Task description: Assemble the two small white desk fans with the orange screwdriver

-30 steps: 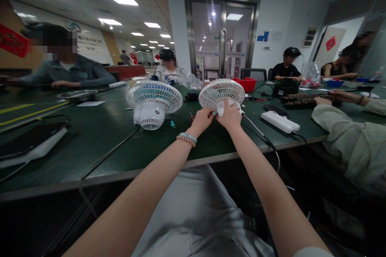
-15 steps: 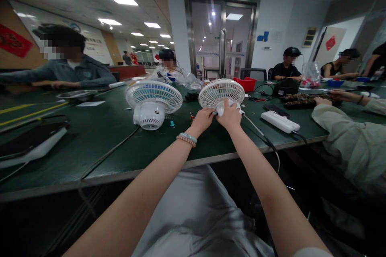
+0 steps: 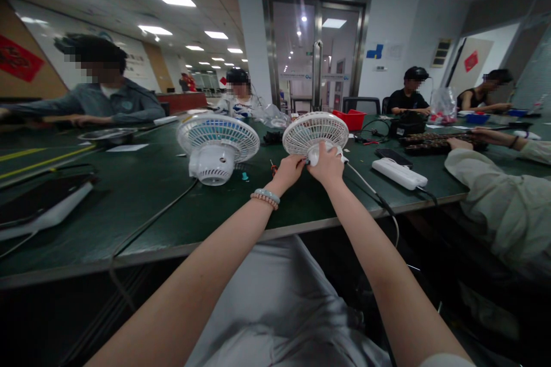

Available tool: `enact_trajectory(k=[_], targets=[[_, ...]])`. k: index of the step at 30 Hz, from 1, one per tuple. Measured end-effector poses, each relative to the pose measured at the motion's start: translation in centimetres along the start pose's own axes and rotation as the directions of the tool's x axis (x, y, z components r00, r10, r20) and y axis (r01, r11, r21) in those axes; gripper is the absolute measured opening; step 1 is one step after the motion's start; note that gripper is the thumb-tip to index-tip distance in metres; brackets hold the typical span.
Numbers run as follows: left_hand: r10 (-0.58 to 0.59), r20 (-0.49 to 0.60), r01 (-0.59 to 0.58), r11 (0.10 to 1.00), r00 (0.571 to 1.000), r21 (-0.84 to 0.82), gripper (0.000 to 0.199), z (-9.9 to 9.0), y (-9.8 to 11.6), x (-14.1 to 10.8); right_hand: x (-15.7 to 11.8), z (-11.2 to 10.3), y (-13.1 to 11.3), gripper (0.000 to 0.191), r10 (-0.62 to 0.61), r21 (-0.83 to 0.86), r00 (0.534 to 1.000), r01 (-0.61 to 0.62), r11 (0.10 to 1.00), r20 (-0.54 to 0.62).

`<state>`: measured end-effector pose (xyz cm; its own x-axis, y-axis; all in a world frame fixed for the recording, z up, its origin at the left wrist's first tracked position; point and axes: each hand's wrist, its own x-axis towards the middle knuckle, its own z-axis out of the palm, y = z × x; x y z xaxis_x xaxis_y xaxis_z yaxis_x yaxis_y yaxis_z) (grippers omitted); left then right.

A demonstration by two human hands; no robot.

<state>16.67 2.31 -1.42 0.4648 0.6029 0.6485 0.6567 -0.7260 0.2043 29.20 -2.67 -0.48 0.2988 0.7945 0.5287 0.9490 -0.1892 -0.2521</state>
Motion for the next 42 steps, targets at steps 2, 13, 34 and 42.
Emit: enact_trajectory(k=[2, 13, 34, 42], targets=[[-0.009, -0.026, 0.008, 0.999, 1.0, -0.035, 0.021, 0.0, 0.0, 0.0, 0.0, 0.1, 0.0, 0.082, 0.0, -0.002, 1.0, 0.0, 1.0, 0.006], [0.095, -0.042, -0.099, 0.99, 0.995, -0.098, 0.02, -0.6, 0.4, -0.2, 0.0, -0.1, -0.1, 0.08, -0.005, 0.006, 1.0, 0.005, 1.0, 0.007], [0.057, -0.061, -0.066, 0.986, 0.997, -0.154, 0.019, 0.1, -0.8, -0.6, -0.3, 0.3, -0.4, 0.079, 0.014, 0.043, 1.0, -0.014, 0.999, 0.001], [-0.135, -0.047, 0.121, 0.967, 0.99, -0.225, 0.012, 1.0, -0.4, -0.7, -0.4, 0.1, -0.7, 0.078, 0.035, 0.052, 0.999, -0.037, 0.998, 0.038]])
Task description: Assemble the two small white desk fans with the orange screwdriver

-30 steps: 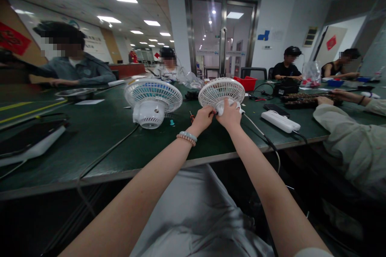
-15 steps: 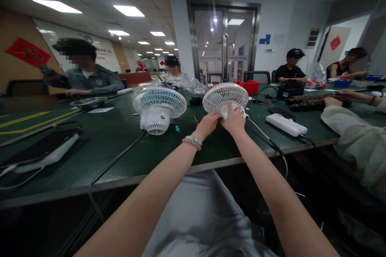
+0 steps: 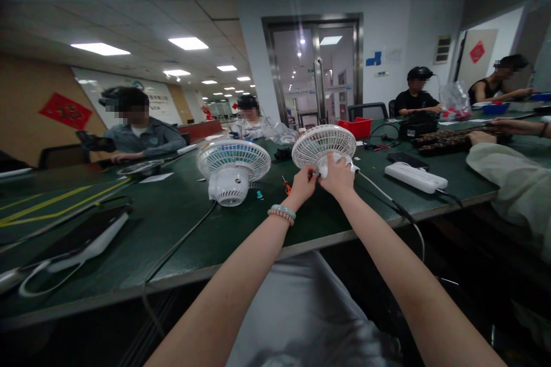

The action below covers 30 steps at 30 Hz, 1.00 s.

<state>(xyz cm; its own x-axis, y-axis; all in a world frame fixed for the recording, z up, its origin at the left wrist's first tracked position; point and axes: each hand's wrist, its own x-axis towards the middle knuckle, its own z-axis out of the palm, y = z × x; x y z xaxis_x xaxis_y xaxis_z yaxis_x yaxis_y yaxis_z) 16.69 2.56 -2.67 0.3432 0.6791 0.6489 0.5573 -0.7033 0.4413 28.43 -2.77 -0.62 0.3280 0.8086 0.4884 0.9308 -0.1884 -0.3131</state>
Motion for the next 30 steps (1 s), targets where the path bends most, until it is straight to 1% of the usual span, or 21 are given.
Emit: enact_trajectory(k=[3, 9, 19, 23, 27, 30], targets=[[-0.018, -0.003, 0.018, 1.0, 1.0, 0.006, 0.011, 0.21, 0.17, 0.1, -0.02, 0.04, 0.03, 0.077, -0.007, 0.006, 1.0, 0.007, 1.0, -0.019], [-0.029, 0.062, 0.027, 0.999, 0.998, 0.043, 0.012, 0.33, 0.28, 0.46, -0.01, 0.35, 0.07, 0.073, -0.014, 0.013, 0.999, 0.014, 1.0, -0.047], [0.012, 0.023, -0.014, 0.996, 1.0, 0.084, 0.015, 0.4, 0.1, 0.66, 0.04, 0.63, 0.02, 0.073, -0.022, 0.009, 0.998, 0.023, 1.0, -0.061], [0.008, 0.03, -0.011, 0.995, 1.0, 0.094, 0.018, 0.29, 0.17, 0.75, 0.04, 0.55, -0.01, 0.071, -0.018, 0.003, 0.998, 0.018, 1.0, -0.052], [0.01, 0.032, -0.012, 0.998, 0.999, 0.067, 0.018, 0.17, 0.36, 0.77, -0.02, 0.33, -0.03, 0.068, -0.021, 0.012, 0.998, 0.022, 1.0, -0.052], [-0.018, 0.02, 0.017, 0.999, 1.0, 0.036, 0.018, 0.23, 0.46, 0.74, -0.04, 0.2, -0.04, 0.068, -0.016, 0.016, 0.998, 0.017, 1.0, -0.053]])
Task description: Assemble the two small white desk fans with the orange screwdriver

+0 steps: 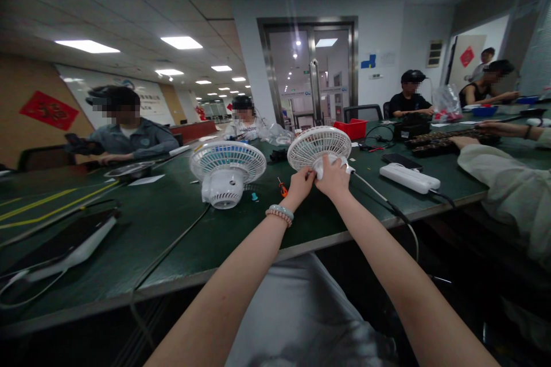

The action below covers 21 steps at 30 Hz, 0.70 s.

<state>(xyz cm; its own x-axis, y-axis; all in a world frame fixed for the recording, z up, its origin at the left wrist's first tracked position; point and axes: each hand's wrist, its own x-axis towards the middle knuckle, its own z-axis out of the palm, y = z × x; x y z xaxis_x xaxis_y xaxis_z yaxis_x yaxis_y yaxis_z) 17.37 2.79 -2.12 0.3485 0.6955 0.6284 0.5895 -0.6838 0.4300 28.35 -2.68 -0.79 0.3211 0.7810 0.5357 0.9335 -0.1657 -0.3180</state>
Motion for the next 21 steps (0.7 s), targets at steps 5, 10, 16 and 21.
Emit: enact_trajectory(k=[5, 10, 16, 21], targets=[[-0.052, -0.017, 0.052, 0.998, 0.999, -0.023, 0.013, 0.3, -0.1, -0.1, 0.1, 0.0, 0.0, 0.069, 0.008, 0.0, 1.0, -0.008, 1.0, 0.016], [-0.104, 0.013, 0.104, 0.994, 0.994, -0.022, 0.015, 0.3, -0.3, 0.0, 0.2, 0.1, 0.0, 0.072, -0.001, 0.005, 1.0, 0.001, 1.0, 0.026], [-0.121, 0.04, 0.121, 0.993, 0.992, 0.011, 0.015, 0.2, -0.6, 0.2, 0.1, -0.1, 0.0, 0.075, -0.001, 0.002, 1.0, 0.0, 1.0, 0.027], [-0.118, 0.029, 0.118, 0.993, 0.993, 0.009, 0.02, 0.3, -1.0, 0.3, 0.1, -0.3, 0.0, 0.075, -0.002, -0.007, 0.999, 0.002, 1.0, 0.033]])
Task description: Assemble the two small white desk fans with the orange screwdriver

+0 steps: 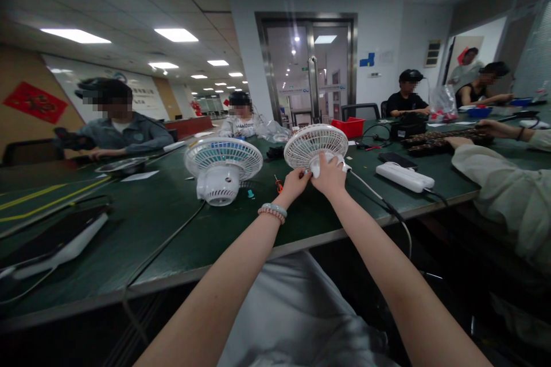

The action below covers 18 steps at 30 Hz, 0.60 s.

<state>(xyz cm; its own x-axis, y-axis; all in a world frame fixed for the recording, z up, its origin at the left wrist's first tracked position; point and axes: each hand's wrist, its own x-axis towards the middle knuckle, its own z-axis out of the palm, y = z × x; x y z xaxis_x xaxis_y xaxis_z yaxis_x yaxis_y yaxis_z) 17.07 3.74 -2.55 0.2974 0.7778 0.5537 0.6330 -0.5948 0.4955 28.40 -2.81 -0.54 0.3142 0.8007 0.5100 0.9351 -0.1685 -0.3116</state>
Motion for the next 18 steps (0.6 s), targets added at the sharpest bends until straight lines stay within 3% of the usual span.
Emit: enact_trajectory(k=[6, 11, 18], targets=[[-0.035, -0.014, 0.034, 0.998, 0.999, -0.061, 0.021, -0.03, 0.04, 0.01, 0.04, 0.14, -0.02, 0.074, -0.007, -0.001, 1.0, 0.007, 1.0, -0.013], [-0.002, -0.019, 0.0, 0.994, 1.0, -0.107, 0.014, 0.01, 0.13, -0.21, 0.02, 0.25, -0.12, 0.071, 0.002, -0.001, 1.0, -0.002, 1.0, -0.011], [0.028, -0.093, -0.045, 0.982, 0.995, -0.182, 0.017, 0.06, 0.05, -0.42, 0.08, 0.46, -0.12, 0.073, 0.002, 0.002, 0.999, -0.002, 1.0, -0.033]])
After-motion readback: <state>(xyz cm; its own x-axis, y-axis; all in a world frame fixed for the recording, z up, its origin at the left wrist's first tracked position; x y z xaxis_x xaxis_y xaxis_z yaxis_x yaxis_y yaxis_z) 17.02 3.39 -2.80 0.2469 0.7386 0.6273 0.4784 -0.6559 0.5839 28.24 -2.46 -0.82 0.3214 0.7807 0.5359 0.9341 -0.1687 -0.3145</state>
